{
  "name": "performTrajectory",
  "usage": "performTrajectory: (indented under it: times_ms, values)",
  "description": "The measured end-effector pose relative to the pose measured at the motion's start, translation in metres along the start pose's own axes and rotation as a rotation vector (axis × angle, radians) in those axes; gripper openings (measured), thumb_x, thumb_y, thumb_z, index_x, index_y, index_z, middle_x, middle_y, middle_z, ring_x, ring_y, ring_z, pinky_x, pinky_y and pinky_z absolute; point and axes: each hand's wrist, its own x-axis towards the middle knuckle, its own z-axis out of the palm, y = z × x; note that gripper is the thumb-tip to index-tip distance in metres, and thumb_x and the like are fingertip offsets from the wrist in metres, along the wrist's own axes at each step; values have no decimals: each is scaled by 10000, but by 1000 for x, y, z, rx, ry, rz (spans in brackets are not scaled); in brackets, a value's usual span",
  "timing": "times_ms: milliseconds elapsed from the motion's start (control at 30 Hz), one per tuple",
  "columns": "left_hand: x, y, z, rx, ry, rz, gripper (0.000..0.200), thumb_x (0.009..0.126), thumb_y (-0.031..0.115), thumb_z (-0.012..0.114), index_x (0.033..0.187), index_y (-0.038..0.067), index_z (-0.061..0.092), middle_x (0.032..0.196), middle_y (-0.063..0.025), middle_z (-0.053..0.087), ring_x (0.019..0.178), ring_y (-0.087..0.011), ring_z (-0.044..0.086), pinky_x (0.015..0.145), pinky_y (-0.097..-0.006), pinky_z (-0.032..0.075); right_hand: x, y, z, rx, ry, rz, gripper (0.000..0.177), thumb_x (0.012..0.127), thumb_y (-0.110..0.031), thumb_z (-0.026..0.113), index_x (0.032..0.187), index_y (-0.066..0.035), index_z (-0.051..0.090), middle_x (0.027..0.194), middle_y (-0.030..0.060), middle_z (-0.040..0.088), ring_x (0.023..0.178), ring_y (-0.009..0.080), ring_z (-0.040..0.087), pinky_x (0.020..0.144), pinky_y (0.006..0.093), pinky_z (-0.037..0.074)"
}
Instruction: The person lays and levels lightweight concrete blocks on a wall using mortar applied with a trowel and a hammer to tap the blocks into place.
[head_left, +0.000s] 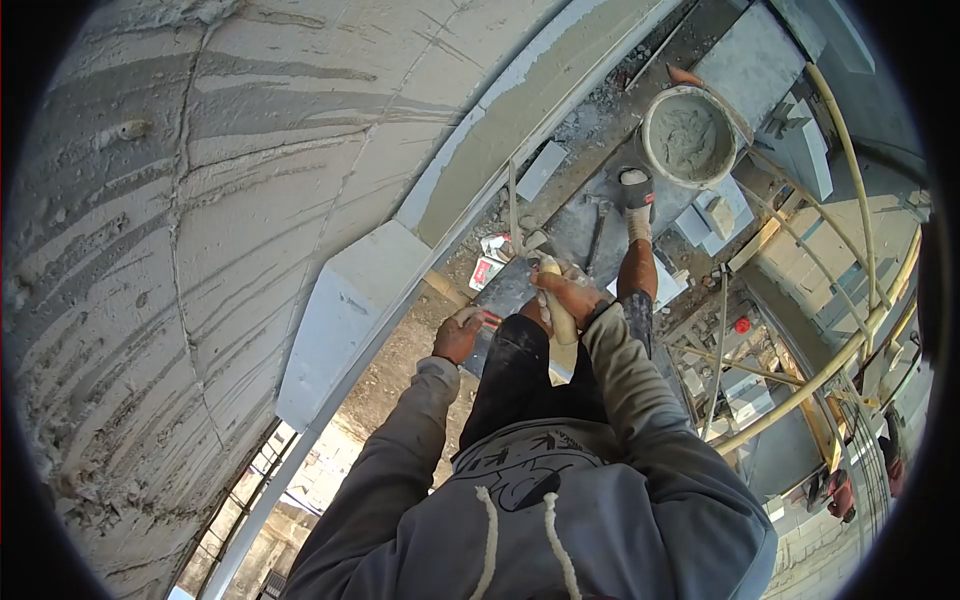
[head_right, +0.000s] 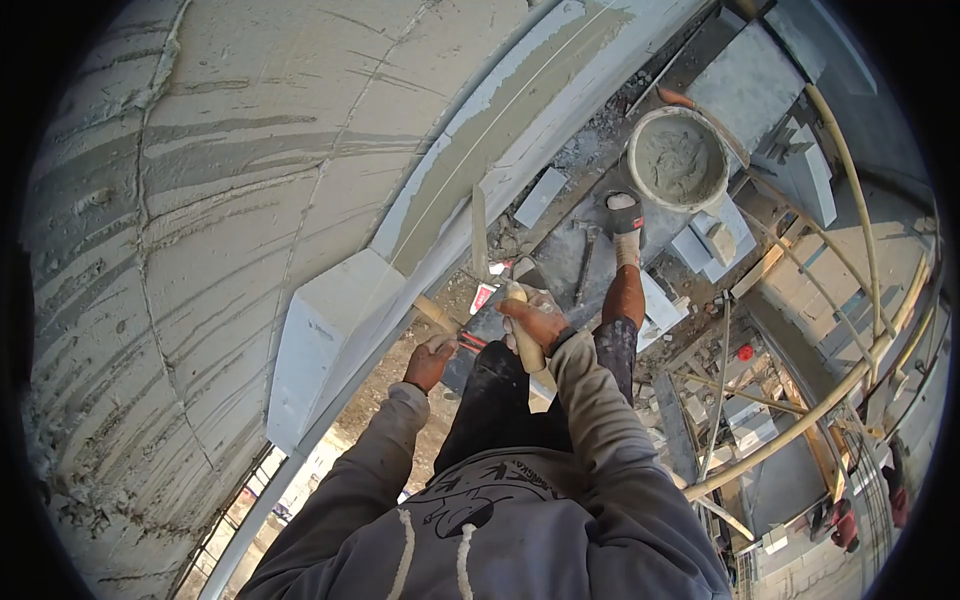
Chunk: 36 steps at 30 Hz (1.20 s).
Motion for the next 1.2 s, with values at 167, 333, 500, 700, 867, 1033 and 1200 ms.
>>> performTrajectory:
  times_ms: [167,333,500,700,867,1033,1200]
  values:
    - [-15,-26,-7,52,34,11,350,860,240,551,1077,-34,582,956,-121,635,866,-177,591,760,-296,449,-1,37,44,165,-25,168,175,787,-199,604,819,-47,523,610,61,528,435,191,524,403,319,444]
    - [-22,-51,-12,162,51,-76,360,826,282,574,1031,-11,618,994,-161,639,951,-264,599,808,-334,450,-12,53,50,52,-201,315,209,772,-266,618,763,-74,535,603,47,535,477,187,555,424,322,463]
    - [-22,-33,-14,131,61,-69,344,835,250,570,1058,-9,606,969,-154,642,929,-231,602,797,-316,454,-6,41,-10,-80,-141,286,182,769,-222,625,750,-65,535,610,49,544,457,174,561,403,312,469]
    - [-1,-24,-11,78,48,-11,329,857,218,556,1092,-10,581,974,-140,634,914,-205,597,790,-301,456,43,-25,-136,90,133,23,188,787,-253,580,786,-72,529,589,26,507,436,157,498,396,279,419]
    - [8,-14,-9,46,58,-12,358,860,232,558,1122,-13,561,1020,-134,619,956,-200,578,829,-302,444,95,-130,-224,117,109,-215,198,820,-256,501,765,-68,528,579,23,490,420,170,460,407,286,411]
    - [22,-41,-9,83,44,-98,357,857,238,557,1109,-15,569,1021,-134,622,964,-209,579,838,-308,441,133,-177,-263,23,108,-45,189,800,-250,509,740,-73,533,579,18,491,423,163,456,411,285,386]
    - [17,-41,6,135,29,-112,371,840,275,564,1074,-12,590,1015,-147,626,966,-224,584,841,-309,442,146,-95,-216,-136,34,-40,141,745,-236,569,731,-102,527,601,27,489,445,156,448,430,296,380]
